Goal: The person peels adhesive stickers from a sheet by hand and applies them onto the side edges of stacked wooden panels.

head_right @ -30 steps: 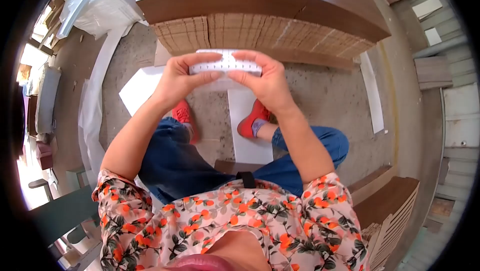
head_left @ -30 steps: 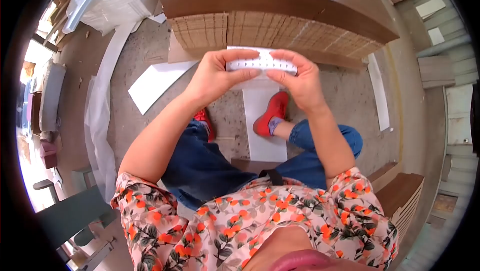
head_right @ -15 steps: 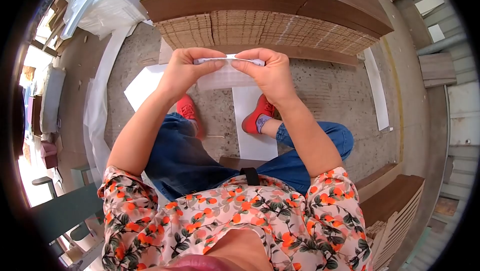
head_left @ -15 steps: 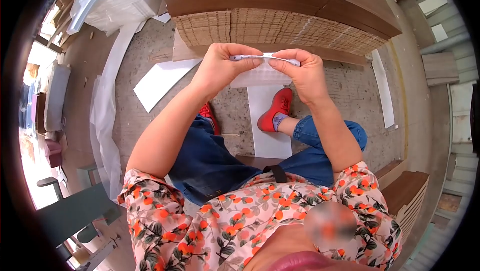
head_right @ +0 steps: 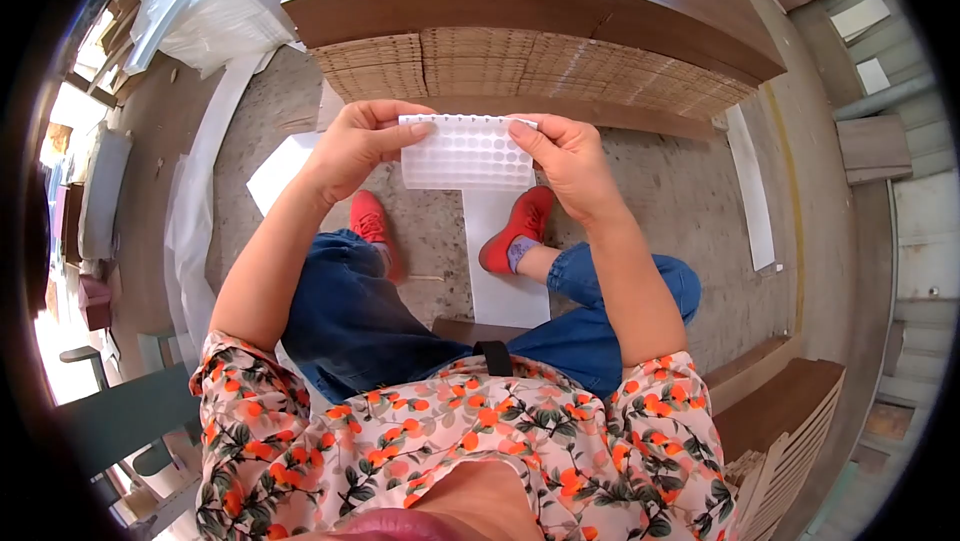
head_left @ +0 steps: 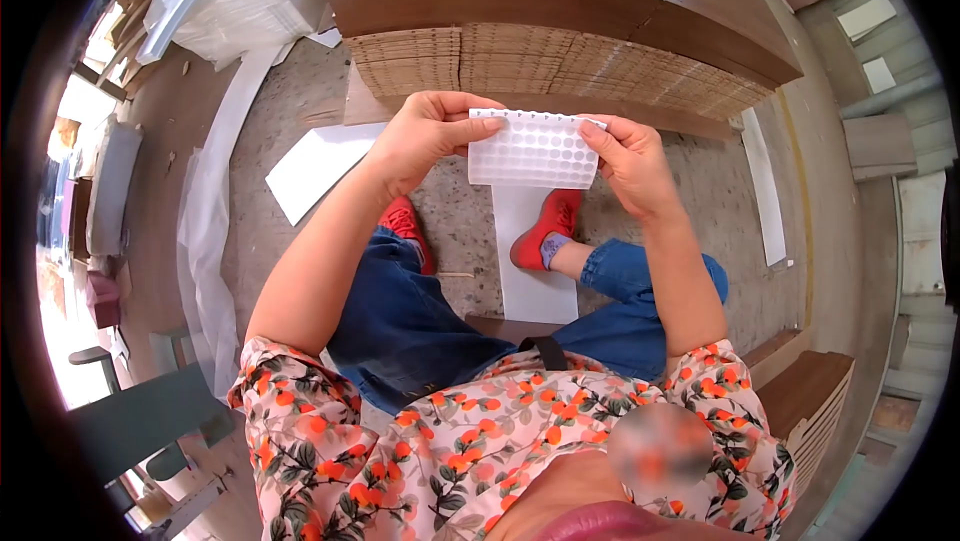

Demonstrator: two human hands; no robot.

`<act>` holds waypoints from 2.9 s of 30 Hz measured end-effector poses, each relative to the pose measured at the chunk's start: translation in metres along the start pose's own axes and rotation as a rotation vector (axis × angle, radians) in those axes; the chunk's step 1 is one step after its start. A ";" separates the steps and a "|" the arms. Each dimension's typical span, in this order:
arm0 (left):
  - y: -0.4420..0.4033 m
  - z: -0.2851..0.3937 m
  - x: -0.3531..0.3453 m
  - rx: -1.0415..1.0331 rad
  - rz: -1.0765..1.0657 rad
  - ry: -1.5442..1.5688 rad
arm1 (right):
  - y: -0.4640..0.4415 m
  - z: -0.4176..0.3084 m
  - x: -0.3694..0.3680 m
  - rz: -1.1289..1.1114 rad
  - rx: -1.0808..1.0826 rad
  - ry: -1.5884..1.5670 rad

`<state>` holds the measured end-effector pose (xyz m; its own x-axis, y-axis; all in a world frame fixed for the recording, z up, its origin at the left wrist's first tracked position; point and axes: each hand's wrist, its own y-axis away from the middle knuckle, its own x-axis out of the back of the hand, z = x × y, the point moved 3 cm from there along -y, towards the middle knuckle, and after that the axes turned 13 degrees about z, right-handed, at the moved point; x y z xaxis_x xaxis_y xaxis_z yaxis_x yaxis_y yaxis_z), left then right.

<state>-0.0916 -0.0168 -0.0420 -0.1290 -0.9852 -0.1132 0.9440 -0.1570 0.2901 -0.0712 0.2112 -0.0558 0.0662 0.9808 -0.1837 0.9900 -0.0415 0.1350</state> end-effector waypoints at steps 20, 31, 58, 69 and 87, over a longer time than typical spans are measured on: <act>-0.005 -0.024 -0.013 -0.210 -0.062 -0.108 | -0.005 -0.026 -0.072 -0.296 0.946 0.894; -0.002 -0.034 -0.002 -0.023 -0.062 -0.241 | -0.010 -0.003 -0.076 -0.353 0.902 0.861; 0.003 -0.037 0.023 0.145 -0.194 -0.439 | -0.172 0.158 0.046 0.529 -0.189 -0.116; 0.013 -0.033 0.054 0.179 -0.096 -0.375 | -0.226 0.124 -0.013 0.462 0.241 -0.030; 0.005 -0.043 0.051 0.243 -0.173 -0.339 | -0.239 0.134 -0.050 0.708 0.340 -0.268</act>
<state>-0.0801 -0.0647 -0.0872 -0.4095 -0.9036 0.1259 0.8060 -0.2936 0.5139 -0.2940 0.1466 -0.2096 0.6732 0.6237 -0.3973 0.6836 -0.7298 0.0126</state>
